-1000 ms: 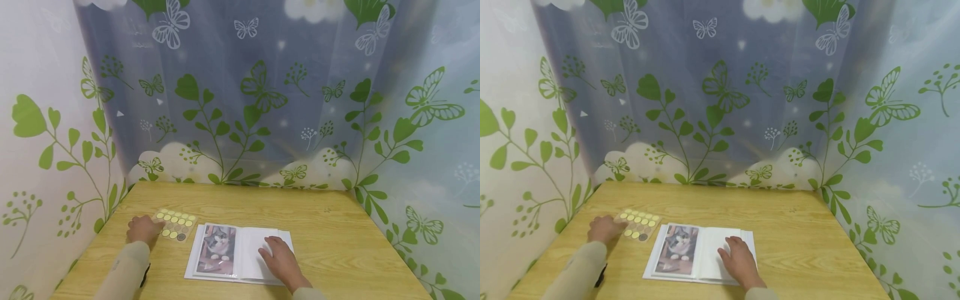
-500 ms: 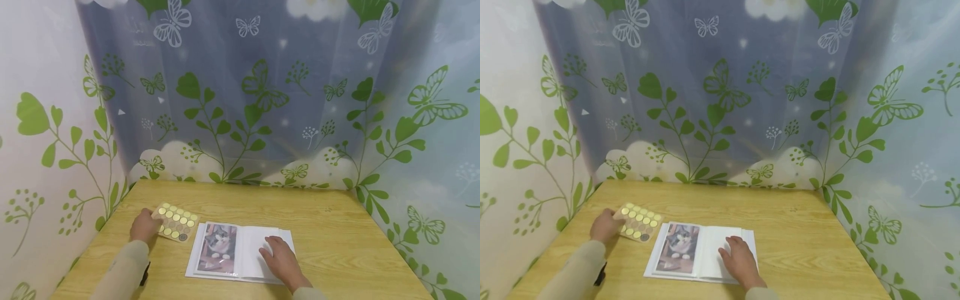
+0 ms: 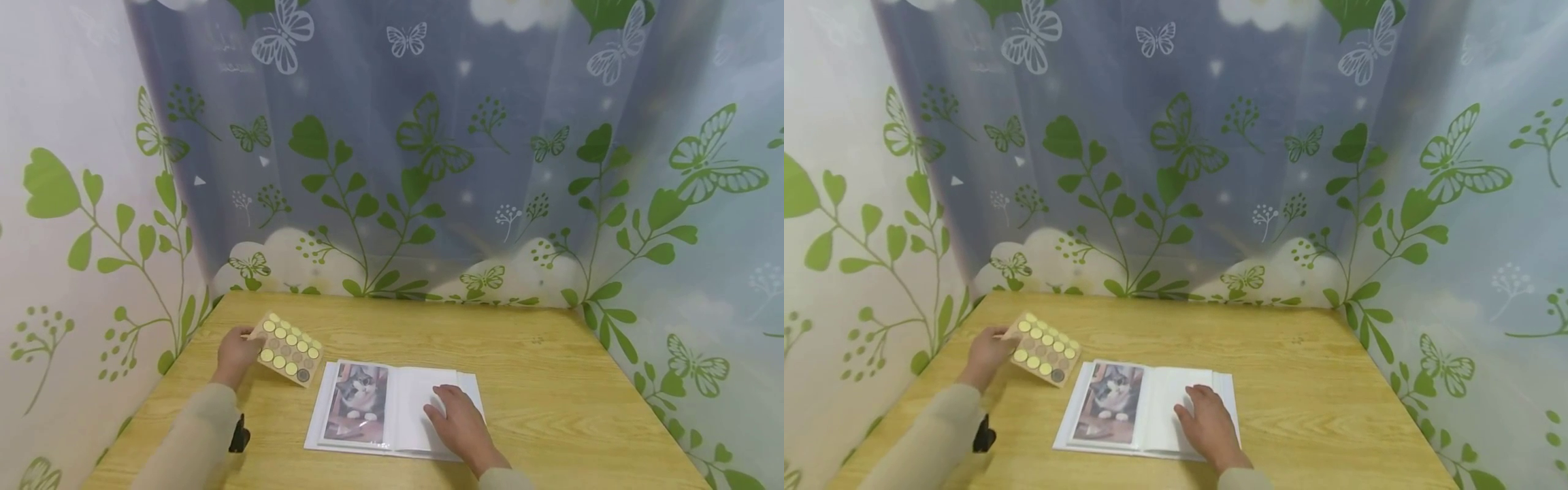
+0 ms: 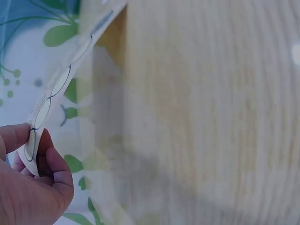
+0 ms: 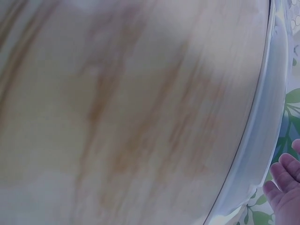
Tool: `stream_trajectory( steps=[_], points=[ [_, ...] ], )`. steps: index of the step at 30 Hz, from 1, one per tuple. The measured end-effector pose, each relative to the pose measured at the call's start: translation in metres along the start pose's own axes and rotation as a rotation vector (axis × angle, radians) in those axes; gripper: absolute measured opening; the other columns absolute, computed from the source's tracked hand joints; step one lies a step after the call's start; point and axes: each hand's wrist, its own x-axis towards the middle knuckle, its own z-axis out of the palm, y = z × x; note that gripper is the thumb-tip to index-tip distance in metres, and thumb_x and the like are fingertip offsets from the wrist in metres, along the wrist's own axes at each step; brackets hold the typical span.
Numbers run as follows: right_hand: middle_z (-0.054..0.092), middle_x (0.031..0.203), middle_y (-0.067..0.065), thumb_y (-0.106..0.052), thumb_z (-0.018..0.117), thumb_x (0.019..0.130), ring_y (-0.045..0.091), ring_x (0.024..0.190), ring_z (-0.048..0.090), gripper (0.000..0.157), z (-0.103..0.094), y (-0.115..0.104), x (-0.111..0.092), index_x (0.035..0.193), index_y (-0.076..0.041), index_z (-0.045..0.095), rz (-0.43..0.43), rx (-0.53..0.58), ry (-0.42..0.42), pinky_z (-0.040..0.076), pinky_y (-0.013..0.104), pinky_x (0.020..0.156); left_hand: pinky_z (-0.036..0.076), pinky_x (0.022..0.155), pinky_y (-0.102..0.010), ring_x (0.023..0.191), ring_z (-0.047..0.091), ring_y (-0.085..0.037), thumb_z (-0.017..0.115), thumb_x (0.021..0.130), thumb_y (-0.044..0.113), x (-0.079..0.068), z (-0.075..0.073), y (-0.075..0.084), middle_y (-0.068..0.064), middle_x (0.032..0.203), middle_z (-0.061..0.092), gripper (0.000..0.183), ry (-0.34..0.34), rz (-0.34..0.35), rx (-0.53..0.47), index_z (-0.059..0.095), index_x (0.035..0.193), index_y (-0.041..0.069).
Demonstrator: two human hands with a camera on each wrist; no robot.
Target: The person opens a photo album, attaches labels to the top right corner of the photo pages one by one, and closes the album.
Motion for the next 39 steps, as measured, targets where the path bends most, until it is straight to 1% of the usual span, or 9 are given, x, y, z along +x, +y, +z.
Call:
stream_trajectory(
  steps=[3,6,8,11,15,21,26,33,39],
  points=[
    [0.061,0.125,0.023,-0.021,0.064,0.094,0.041,0.118,0.056,0.038,0.001,0.0,0.0,0.122,0.004,0.064,-0.005,-0.003,0.004,0.044,0.054,0.102,0.052,0.081,-0.04,0.103,0.057,-0.037,0.053,0.101,0.021,-0.001,-0.001,0.006,-0.032,0.125,0.051,0.051,0.002,0.002,-0.032,0.041,0.136,-0.013],
    [0.061,0.125,0.023,-0.022,0.064,0.094,0.041,0.118,0.056,0.038,0.001,-0.001,0.0,0.122,0.004,0.064,-0.005,-0.004,0.001,0.043,0.054,0.102,0.051,0.081,-0.039,0.101,0.058,-0.033,0.054,0.101,0.022,-0.004,0.0,0.014,-0.031,0.126,0.052,0.052,-0.002,0.002,-0.097,0.04,0.138,-0.012],
    [0.06,0.125,0.023,-0.022,0.064,0.094,0.042,0.118,0.056,0.038,0.0,-0.002,0.001,0.122,0.004,0.064,-0.003,-0.003,-0.004,0.043,0.054,0.102,0.051,0.082,-0.039,0.098,0.058,-0.029,0.054,0.102,0.022,-0.007,0.004,0.019,-0.029,0.126,0.052,0.052,-0.009,-0.002,-0.149,0.039,0.139,-0.011],
    [0.06,0.126,0.024,-0.022,0.064,0.095,0.042,0.119,0.055,0.038,0.0,-0.002,0.002,0.123,0.004,0.064,-0.002,-0.007,-0.011,0.043,0.054,0.102,0.051,0.078,-0.034,0.092,0.059,-0.023,0.055,0.102,0.02,-0.011,0.011,0.026,-0.026,0.123,0.055,0.051,-0.017,-0.004,-0.217,0.039,0.14,-0.009],
    [0.06,0.126,0.024,-0.023,0.063,0.095,0.042,0.119,0.055,0.039,0.001,-0.003,0.003,0.123,0.004,0.063,-0.013,-0.005,-0.015,0.042,0.054,0.103,0.049,0.075,-0.028,0.088,0.059,-0.017,0.057,0.101,0.021,-0.016,0.025,0.034,-0.021,0.119,0.058,0.05,-0.036,-0.014,-0.273,0.041,0.14,-0.006],
    [0.06,0.125,0.025,-0.026,0.061,0.096,0.043,0.119,0.055,0.041,0.001,-0.004,0.005,0.123,0.005,0.063,-0.045,0.013,-0.007,0.042,0.054,0.102,0.049,0.075,-0.029,0.08,0.058,-0.014,0.059,0.1,0.017,-0.023,0.048,0.044,-0.017,0.108,0.062,0.046,-0.05,-0.018,-0.337,0.045,0.136,-0.006],
    [0.06,0.125,0.024,-0.026,0.061,0.097,0.042,0.119,0.055,0.04,-0.001,-0.007,0.007,0.123,0.004,0.064,-0.043,0.035,0.0,0.042,0.054,0.103,0.05,0.073,-0.03,0.073,0.057,-0.012,0.061,0.098,0.013,-0.031,0.07,0.053,-0.013,0.098,0.063,0.04,-0.056,-0.023,-0.403,0.05,0.13,-0.006],
    [0.06,0.127,0.024,-0.026,0.06,0.099,0.043,0.122,0.054,0.039,-0.005,-0.014,0.017,0.123,0.004,0.063,0.011,0.106,0.005,0.04,0.055,0.105,0.049,0.065,-0.024,0.069,0.058,-0.012,0.062,0.097,0.011,-0.052,0.098,0.072,-0.01,0.09,0.064,0.038,-0.104,-0.001,-0.456,0.051,0.129,-0.007],
    [0.061,0.128,0.023,-0.028,0.057,0.1,0.043,0.123,0.054,0.039,-0.006,-0.018,0.025,0.124,0.003,0.064,0.082,0.159,0.008,0.041,0.055,0.104,0.047,0.064,-0.026,0.068,0.056,-0.012,0.062,0.096,0.009,-0.067,0.119,0.084,-0.01,0.088,0.066,0.035,-0.145,0.019,-0.547,0.052,0.126,-0.007]
  ],
)
